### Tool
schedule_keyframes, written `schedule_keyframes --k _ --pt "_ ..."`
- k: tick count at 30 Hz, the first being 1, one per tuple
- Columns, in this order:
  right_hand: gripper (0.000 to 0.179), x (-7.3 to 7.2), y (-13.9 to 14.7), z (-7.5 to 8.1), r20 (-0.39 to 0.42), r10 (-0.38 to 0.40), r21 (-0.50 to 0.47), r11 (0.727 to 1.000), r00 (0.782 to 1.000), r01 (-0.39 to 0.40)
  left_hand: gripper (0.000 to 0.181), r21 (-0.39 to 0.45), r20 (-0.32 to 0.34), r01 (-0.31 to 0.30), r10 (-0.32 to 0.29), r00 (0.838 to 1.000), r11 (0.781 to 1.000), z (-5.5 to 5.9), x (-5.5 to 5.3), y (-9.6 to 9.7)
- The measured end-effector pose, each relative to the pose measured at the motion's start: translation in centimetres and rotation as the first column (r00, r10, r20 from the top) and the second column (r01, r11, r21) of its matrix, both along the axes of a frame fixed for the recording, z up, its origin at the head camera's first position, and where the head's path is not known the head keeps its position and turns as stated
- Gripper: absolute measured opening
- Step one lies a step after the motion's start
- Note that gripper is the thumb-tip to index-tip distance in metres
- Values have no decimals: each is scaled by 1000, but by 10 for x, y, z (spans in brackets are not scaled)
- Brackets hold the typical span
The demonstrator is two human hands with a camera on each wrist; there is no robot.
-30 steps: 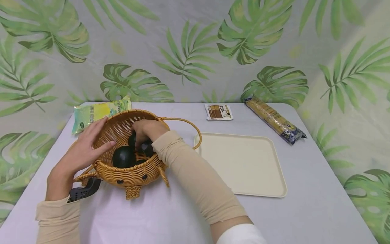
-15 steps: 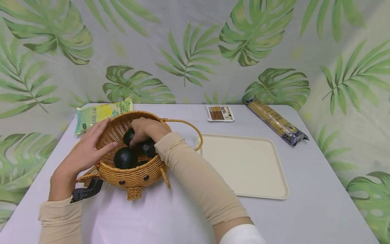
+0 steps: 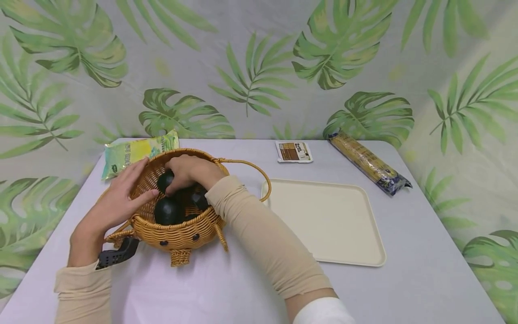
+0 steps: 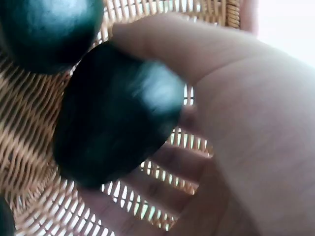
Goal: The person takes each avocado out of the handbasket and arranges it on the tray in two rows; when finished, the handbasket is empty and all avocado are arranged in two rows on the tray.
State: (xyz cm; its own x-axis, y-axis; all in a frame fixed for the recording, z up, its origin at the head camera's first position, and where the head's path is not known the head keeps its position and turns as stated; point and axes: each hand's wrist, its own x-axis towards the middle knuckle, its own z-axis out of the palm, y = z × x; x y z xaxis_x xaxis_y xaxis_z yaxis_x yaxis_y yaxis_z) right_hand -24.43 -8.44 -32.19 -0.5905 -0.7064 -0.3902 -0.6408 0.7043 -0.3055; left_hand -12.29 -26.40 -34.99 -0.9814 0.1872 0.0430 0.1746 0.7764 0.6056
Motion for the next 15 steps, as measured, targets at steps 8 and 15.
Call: schedule_keyframes --k 8,15 --pt "73 3 -1 13 -76 41 -20 999 996 -43 86 8 -6 10 -10 1000 1000 -1 0 0" --pt "65 6 3 26 -96 27 -97 995 995 -36 84 19 -21 22 -22 1000 1000 -1 -1 0"
